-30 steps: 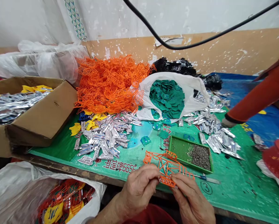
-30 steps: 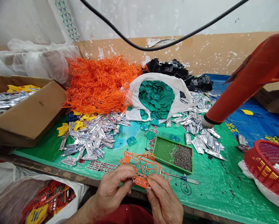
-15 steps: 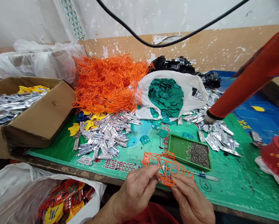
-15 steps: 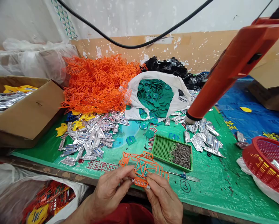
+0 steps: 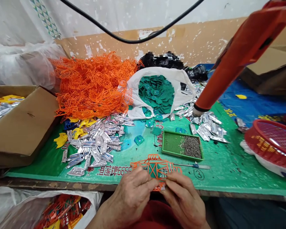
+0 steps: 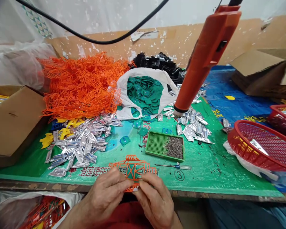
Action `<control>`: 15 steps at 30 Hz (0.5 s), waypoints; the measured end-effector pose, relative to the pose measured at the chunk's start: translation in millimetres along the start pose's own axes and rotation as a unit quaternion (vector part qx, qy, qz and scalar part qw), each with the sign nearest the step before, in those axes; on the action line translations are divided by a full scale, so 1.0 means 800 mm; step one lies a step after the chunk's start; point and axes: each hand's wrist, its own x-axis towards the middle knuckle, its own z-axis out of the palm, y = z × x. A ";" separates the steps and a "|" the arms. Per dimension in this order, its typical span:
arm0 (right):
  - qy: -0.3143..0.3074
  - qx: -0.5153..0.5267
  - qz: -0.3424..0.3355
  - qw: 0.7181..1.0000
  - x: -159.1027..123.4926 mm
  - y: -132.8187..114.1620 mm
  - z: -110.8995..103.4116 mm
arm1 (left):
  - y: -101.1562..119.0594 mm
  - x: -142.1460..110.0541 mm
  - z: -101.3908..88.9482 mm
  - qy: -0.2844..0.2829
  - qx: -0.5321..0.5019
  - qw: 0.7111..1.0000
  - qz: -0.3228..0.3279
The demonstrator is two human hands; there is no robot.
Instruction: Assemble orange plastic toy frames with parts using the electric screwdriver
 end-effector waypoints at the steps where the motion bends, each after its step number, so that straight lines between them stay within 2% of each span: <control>1: 0.004 -0.011 -0.001 1.000 0.000 0.000 -0.001 | 0.000 0.000 0.000 0.001 0.004 1.000 0.004; 6: -0.020 -0.030 -0.023 0.999 0.002 0.001 -0.008 | 0.005 0.005 0.000 0.019 0.031 0.998 0.042; 15: -0.018 -0.018 -0.010 1.000 0.004 -0.003 -0.014 | 0.015 0.002 0.000 -0.002 0.052 0.998 0.035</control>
